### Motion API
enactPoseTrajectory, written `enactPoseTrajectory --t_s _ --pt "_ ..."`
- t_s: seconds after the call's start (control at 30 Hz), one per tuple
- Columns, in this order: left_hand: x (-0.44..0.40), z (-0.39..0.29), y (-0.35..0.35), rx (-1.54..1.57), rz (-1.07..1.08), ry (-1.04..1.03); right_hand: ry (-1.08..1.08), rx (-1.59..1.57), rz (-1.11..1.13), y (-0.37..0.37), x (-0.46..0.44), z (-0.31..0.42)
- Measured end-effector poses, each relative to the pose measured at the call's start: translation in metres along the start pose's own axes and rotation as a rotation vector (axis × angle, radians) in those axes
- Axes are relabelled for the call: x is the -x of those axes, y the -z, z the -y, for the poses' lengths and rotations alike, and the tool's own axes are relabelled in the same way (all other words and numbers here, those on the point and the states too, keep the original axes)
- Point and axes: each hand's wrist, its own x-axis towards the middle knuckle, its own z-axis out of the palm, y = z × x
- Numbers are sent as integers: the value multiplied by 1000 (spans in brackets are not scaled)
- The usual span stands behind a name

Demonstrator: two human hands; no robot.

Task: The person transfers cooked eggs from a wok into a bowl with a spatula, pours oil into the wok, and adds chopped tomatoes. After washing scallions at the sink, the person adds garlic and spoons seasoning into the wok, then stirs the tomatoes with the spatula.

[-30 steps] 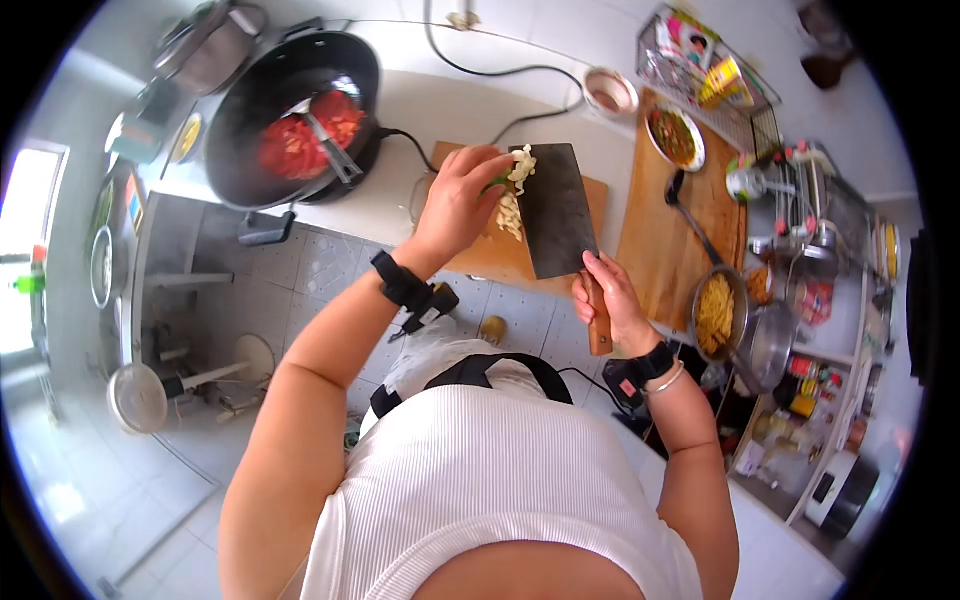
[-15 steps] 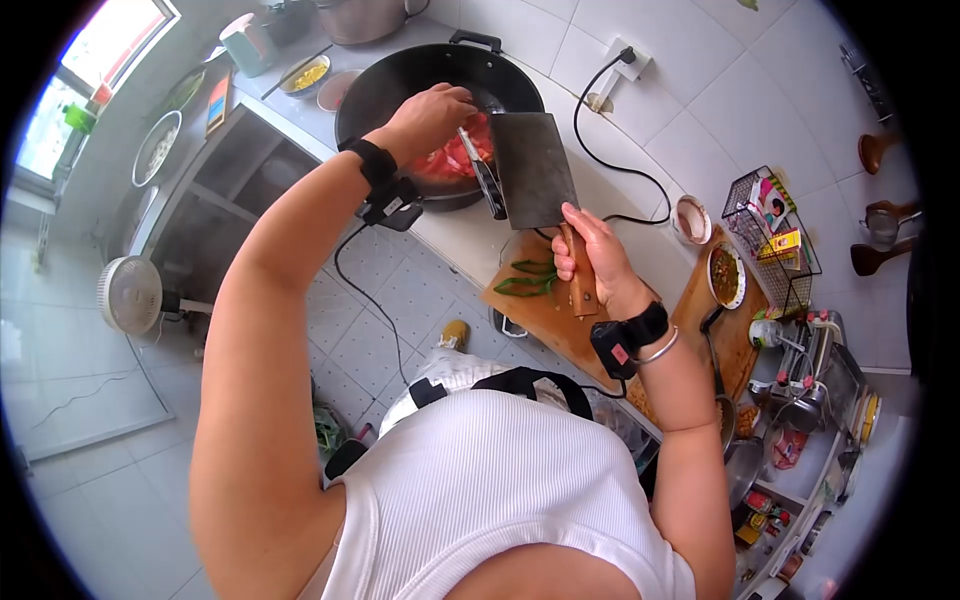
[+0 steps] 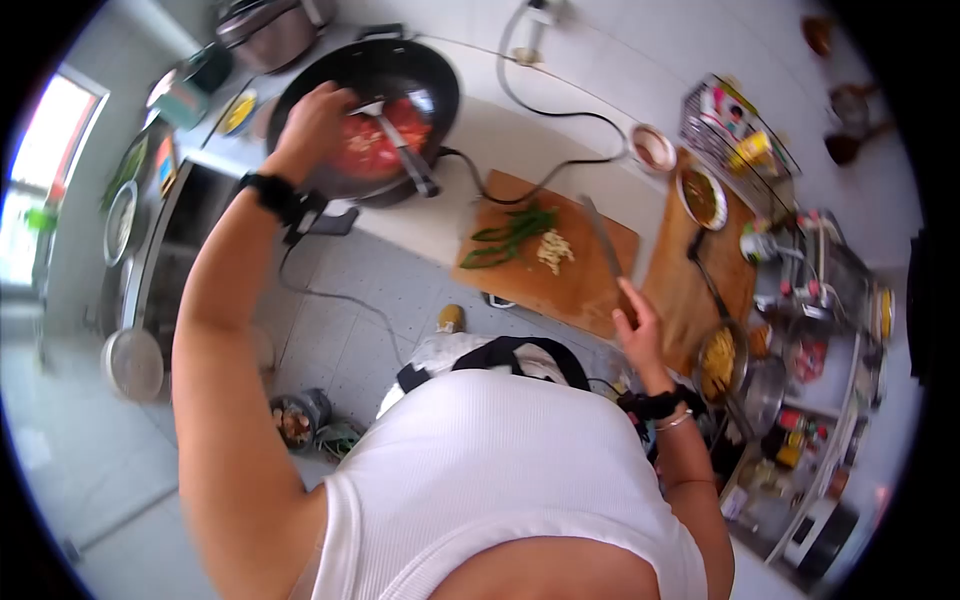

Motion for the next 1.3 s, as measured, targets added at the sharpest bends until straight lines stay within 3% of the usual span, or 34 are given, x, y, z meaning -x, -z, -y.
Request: enactPoseTrajectory --t_s 0.1,0.2,0.23,0.3,0.43,0.5,0.6,0.73,0.8,0.9,1.03,1.1,1.3 --pt "15 -13 0 -17 -135 -118 8 293 -66 -15 39 -52" --pt "35 -65 25 133 -144 -84 -76 337 -165 -48 53 -95" --pt "43 -75 27 232 -111 -74 -93 344 -197 -58 52 -105" --pt "59 -89 8 1103 80 55 -172 366 -162 -67 47 -110" --pt "75 -164 2 1206 358 268 -253 411 -192 -75 32 -104" --pt "79 -174 -25 1297 448 252 -176 378 -247 -64 22 -97" --pt "85 -179 -56 1266 531 251 -268 260 -450 -18 -1 -113" --pt "93 -179 -88 1211 574 346 -578 27 -766 75 -52 -203" --pt "95 -183 -98 1144 557 378 -633 136 -888 116 -78 -263" --pt "95 -204 -97 1082 530 468 -721 10 -1036 165 -121 -335" --pt "106 -228 -96 1051 480 649 -1027 -9 -1140 209 -157 -363" --pt "114 -236 -94 984 467 685 -888 127 -1198 223 -164 -383" --pt "130 -247 -82 966 384 829 -625 99 -1158 226 -172 -412"
